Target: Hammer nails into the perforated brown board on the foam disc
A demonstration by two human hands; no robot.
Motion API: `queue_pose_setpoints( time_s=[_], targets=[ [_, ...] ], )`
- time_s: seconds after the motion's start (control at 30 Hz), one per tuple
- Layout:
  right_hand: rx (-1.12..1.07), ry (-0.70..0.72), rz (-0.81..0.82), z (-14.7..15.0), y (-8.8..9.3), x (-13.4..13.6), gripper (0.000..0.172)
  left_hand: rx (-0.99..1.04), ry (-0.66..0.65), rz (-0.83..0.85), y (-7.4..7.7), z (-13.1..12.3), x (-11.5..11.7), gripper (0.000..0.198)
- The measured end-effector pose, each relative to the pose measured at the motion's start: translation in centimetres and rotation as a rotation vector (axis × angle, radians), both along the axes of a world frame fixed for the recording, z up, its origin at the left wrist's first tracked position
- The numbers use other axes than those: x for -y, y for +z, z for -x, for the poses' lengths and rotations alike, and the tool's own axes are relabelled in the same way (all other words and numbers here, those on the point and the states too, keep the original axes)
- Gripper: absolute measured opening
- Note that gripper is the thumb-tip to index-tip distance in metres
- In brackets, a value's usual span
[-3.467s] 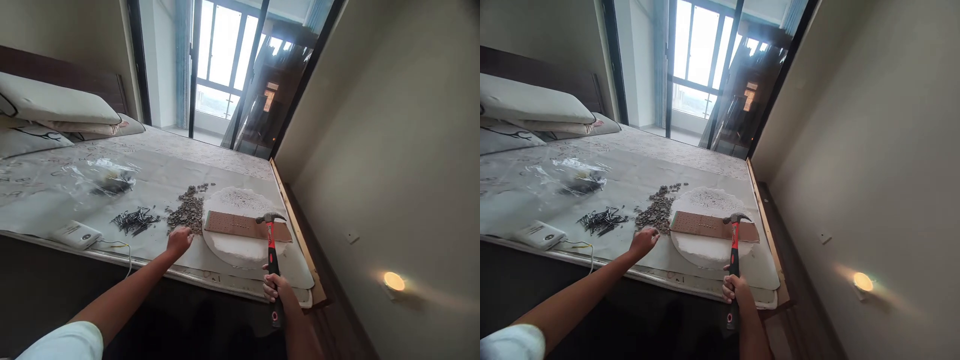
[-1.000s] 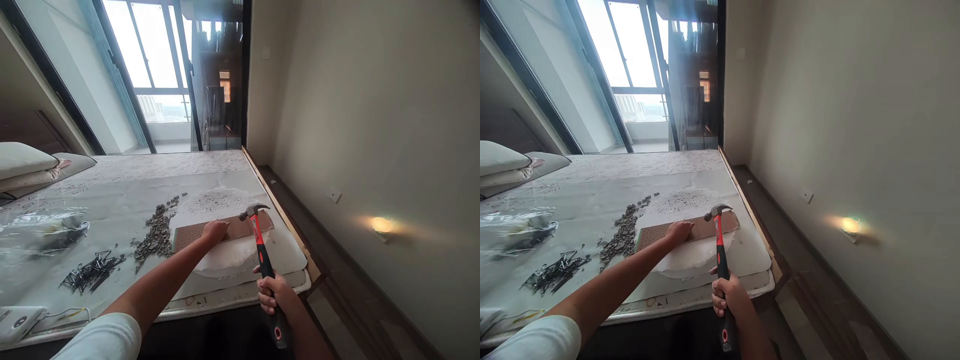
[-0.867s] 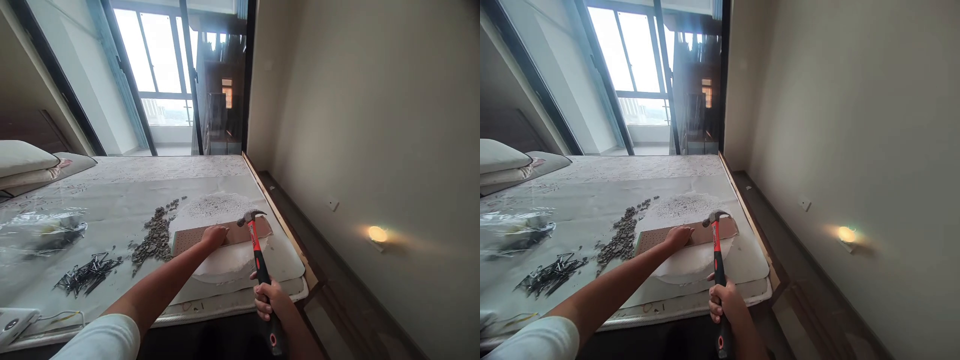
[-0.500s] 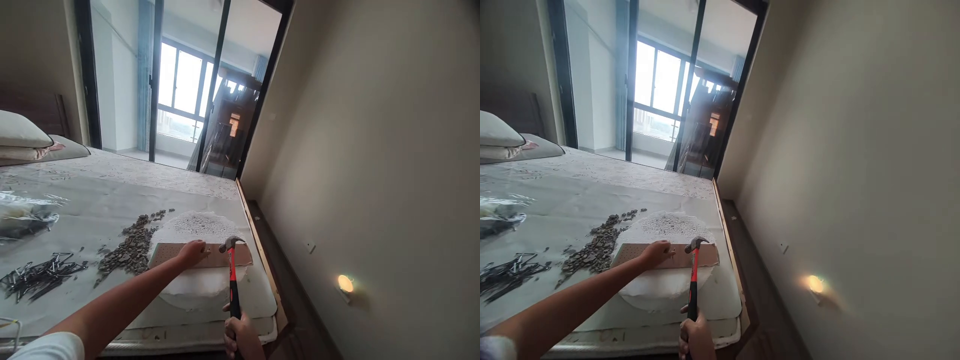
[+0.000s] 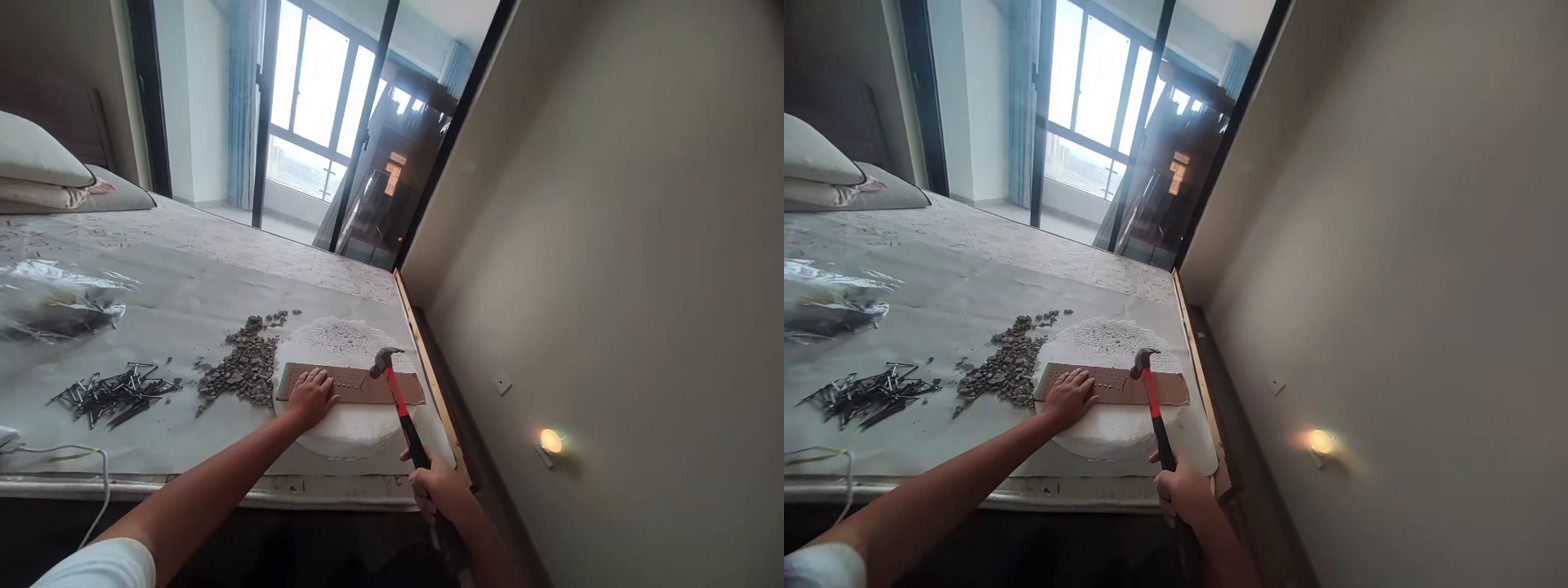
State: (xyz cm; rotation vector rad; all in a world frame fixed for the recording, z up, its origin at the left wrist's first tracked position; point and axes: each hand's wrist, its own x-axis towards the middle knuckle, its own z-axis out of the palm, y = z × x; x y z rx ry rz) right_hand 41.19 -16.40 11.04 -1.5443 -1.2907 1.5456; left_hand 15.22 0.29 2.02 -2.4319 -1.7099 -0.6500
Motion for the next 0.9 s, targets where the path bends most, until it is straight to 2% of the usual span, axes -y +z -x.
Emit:
queue_pose_setpoints(
  time_s=[0.1, 0.2, 0.37, 0.6, 0.77, 0.9],
  targets=[
    [0.046, 0.039, -0.036, 0.2, 2.3, 0.1, 0.045, 0.039, -0.005, -0.008, -0.2, 0.0, 0.1, 0.039],
    [0.091, 0.030, -0.043, 1.0, 3.5, 0.1, 0.046, 0.066, -0.010, -0.014, -0.3, 0.0, 0.2, 0.039],
    [0.120, 0.048, 0.062, 2.2, 3.0, -0.2, 0.045, 0.090, -0.002, -0.007, -0.1, 0.1, 0.5, 0.038],
    [0.075, -0.011, -0.054, 1.6, 3.7, 0.2, 0.048, 0.099, -0.021, -0.008, -0.2, 0.1, 0.5, 0.038],
    [0.104, 0.039, 0.069, 2.2, 2.8, -0.5, 0.048, 0.092, -0.018, -0.005, -0.5, 0.2, 0.4, 0.039],
    [0.107, 0.030, 0.004, 2.0, 3.0, -0.5, 0.047, 0.110, -0.022, -0.015, -0.8, 0.1, 0.4, 0.036]
  ],
)
